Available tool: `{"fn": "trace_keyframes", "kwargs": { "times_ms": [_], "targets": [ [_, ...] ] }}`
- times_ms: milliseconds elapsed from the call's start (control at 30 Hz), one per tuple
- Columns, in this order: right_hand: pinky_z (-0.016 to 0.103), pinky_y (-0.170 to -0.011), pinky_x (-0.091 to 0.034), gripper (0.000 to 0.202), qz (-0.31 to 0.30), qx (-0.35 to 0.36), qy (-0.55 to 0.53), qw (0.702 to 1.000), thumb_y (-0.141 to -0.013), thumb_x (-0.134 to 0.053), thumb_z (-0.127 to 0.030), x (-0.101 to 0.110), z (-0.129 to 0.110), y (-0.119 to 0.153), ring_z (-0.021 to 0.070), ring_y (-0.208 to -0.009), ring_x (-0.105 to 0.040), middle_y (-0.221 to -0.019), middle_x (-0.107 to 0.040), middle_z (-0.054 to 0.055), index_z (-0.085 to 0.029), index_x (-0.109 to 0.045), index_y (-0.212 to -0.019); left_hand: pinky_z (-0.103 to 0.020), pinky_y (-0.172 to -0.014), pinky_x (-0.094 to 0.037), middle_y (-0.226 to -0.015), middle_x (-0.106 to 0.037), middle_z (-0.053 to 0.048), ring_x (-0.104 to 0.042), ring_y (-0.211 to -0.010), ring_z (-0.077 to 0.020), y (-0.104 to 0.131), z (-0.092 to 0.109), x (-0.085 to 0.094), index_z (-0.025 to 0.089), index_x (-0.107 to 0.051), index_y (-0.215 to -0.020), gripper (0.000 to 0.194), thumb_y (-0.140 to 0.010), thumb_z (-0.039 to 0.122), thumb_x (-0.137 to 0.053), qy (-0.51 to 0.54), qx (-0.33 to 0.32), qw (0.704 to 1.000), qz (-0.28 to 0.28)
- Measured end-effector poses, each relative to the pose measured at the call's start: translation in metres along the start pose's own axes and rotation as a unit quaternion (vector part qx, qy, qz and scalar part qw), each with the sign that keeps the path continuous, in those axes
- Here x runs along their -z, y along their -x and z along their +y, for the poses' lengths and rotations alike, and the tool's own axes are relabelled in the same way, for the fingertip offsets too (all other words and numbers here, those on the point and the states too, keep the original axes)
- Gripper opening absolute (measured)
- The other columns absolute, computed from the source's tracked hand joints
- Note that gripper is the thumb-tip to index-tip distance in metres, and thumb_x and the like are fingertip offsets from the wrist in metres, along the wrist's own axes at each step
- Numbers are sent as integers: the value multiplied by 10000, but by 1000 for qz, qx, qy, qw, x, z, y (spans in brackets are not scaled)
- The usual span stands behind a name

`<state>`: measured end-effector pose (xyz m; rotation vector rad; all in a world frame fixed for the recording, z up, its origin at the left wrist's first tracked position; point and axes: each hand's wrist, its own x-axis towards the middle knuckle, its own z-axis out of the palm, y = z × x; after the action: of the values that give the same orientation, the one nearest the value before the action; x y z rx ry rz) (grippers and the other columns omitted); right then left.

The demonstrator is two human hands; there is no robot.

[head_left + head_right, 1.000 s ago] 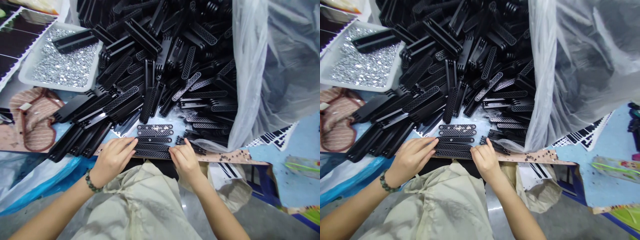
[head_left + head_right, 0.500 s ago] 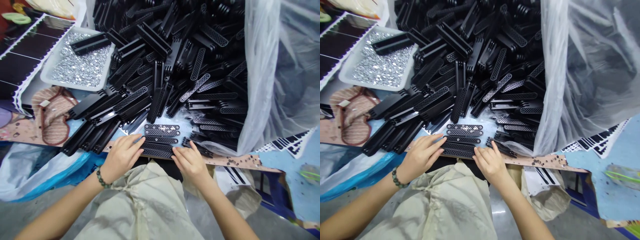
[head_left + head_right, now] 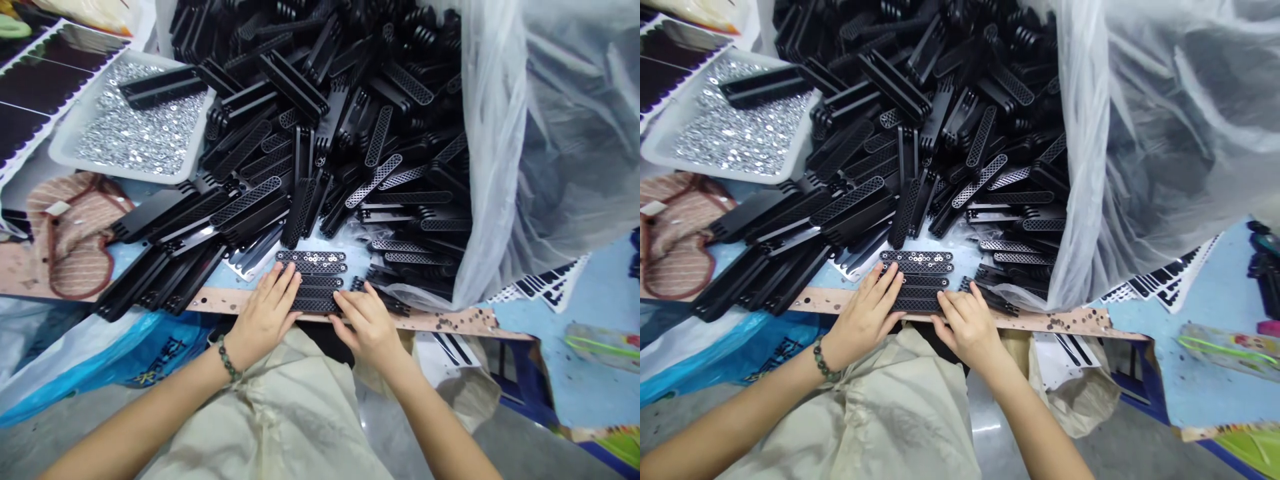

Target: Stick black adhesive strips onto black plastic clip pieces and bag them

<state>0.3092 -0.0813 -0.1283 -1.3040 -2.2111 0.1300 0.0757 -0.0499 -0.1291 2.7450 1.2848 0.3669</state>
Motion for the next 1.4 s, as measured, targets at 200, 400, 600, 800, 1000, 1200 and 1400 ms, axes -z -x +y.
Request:
{"fn": "trace_keyframes", "kwargs": {
  "times_ms": [200,400,600,800,1000,1200,1400],
  "targets": [
    [464,-997,-438,269,21,0,27,999,-850,-561,-122,-1,-3,-4,171,-835,-645,-932,-699,80,-136,-591,-1117,-467,-1133,-289,-1511,-314,-149,-187,-1433,-307,-1,1,2,97,-191,-1494,692,-901,257,-510,11,5,1000,1],
    [449,-1024,-426,189,-9,-16,32,999,-884,-524,-113,0,-1,-9,149,-797,-622,-873,-685,56,-160,-634,-1030,-535,-1133,-219,-1456,-404,-168,-291,-1391,-315,-4,-1,13,97,-331,-1439,591,-913,306,-499,13,-2,1000,6],
    [470,-1055,-394,217,-40,52,34,997,-896,-489,-79,0,12,-6,146,-829,-609,-929,-692,65,-160,-645,-1025,-484,-1042,-310,-985,-694,-53,-601,-928,-190,-21,-7,24,194,-643,-1083,244,-889,130,-510,30,-23,996,78],
    [460,-1053,-399,200,-50,42,8,998,-884,-507,-78,2,17,-8,137,-808,-605,-914,-691,57,-155,-648,-1003,-456,-980,-328,-879,-689,-22,-595,-832,-174,-42,-8,27,199,-661,-948,173,-893,134,-510,27,-21,998,60],
    [427,-993,-455,162,-37,-19,-33,999,-909,-501,-137,6,11,-14,146,-822,-631,-895,-684,57,-164,-640,-987,-398,-916,-373,-899,-685,-30,-595,-845,-167,-42,-16,35,183,-634,-919,164,-918,148,-475,94,-7,994,56],
    [403,-967,-470,97,-17,-37,-31,999,-909,-526,-155,-2,7,-15,149,-789,-617,-840,-668,49,-159,-620,-930,-339,-843,-414,-916,-691,-37,-598,-853,-151,-14,-33,45,173,-611,-946,126,-902,116,-509,134,11,988,71],
    [452,-999,-442,182,2,25,48,999,-888,-533,-116,-2,5,-8,151,-780,-624,-905,-696,69,-144,-620,-1045,-360,-834,-415,-925,-707,-42,-595,-855,-172,7,-36,38,205,-664,-990,218,-854,77,-551,31,-47,994,90]
  ]
}}
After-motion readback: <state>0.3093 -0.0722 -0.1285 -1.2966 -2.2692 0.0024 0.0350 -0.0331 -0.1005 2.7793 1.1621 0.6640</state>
